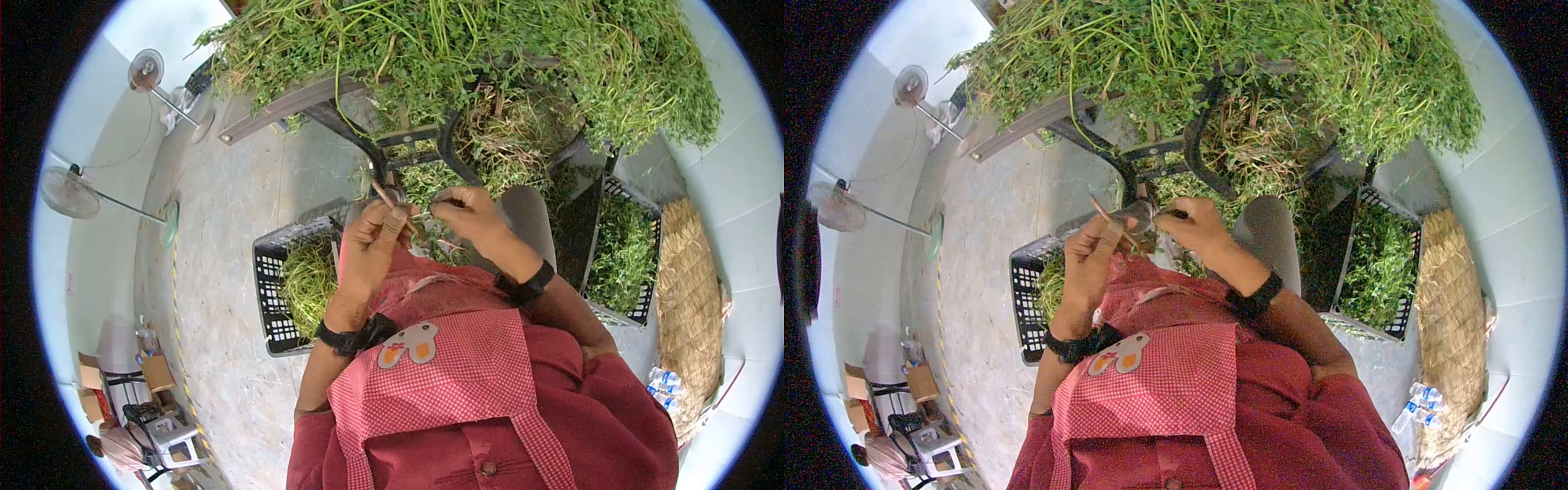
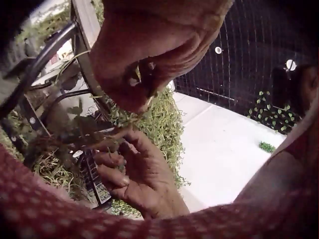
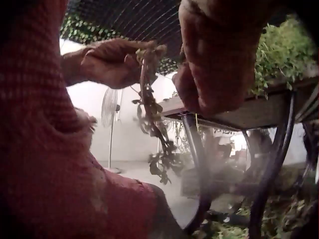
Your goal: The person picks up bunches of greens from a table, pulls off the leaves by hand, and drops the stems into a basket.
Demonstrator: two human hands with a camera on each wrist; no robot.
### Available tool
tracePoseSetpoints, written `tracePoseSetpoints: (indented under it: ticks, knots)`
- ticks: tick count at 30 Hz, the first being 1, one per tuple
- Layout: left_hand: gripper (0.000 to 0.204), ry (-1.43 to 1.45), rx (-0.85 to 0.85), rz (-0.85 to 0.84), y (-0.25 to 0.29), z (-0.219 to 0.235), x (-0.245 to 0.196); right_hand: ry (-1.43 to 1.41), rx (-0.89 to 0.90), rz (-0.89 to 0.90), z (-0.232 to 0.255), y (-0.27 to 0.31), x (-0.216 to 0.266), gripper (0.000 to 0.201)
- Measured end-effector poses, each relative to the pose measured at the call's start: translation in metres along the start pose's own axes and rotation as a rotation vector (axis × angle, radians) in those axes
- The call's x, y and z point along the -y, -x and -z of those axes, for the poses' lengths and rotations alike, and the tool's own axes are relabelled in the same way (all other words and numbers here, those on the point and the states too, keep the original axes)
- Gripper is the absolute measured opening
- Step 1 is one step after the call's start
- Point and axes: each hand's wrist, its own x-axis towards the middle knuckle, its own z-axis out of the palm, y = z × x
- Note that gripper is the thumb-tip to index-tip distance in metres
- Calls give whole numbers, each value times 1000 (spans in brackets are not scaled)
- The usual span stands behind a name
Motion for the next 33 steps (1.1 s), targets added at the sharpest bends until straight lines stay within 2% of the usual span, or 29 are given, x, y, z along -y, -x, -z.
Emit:
tracePoseSetpoints:
  ticks: [2,3,5,7,9,10,12,16,18,19,20,21,22,24,25,26,28,30,31,33]
  knots:
    - [22,193,-7,129,-2,2,-1,-827,165,-311,5,0,0,15]
    - [22,192,-9,133,-1,3,1,-971,190,-390,5,4,10,16]
    - [23,320,-73,245,-2,3,7,-987,254,-321,4,9,12,16]
    - [22,337,-76,259,-3,3,10,-1001,315,-253,3,14,14,17]
    - [22,352,-85,271,-3,4,11,-782,381,-227,0,16,20,20]
    - [22,318,-76,248,-4,4,12,-783,382,-227,0,16,26,20]
    - [22,284,-66,229,-2,4,13,-542,312,-94,1,18,37,19]
    - [22,224,-40,208,-1,3,15,-514,326,-152,2,17,24,19]
    - [22,178,-22,191,-1,2,16,-482,287,-41,0,17,23,18]
    - [22,62,-25,134,-1,1,16,-483,287,-42,0,16,22,18]
    - [22,-53,-28,76,-1,0,15,-487,278,-149,1,15,20,18]
    - [22,-54,-25,78,0,-1,12,-492,266,-256,1,14,18,18]
    - [22,-54,-43,46,1,-2,7,-493,264,-256,2,13,16,18]
    - [23,-54,-60,13,1,-1,4,-790,169,-405,3,11,7,19]
    - [23,61,-59,57,0,2,4,-790,169,-404,2,10,-8,19]
    - [23,175,-58,101,-1,4,4,-733,175,-244,1,10,-29,20]
    - [24,246,-59,125,-3,9,12,-674,180,-86,4,11,-23,21]
    - [25,318,-55,154,-3,9,15,-991,247,-294,8,16,-13,21]
    - [26,348,-52,149,-4,9,15,-992,245,-294,9,15,-14,21]
    - [27,378,-49,143,-4,9,13,-900,382,-309,10,12,-14,27]
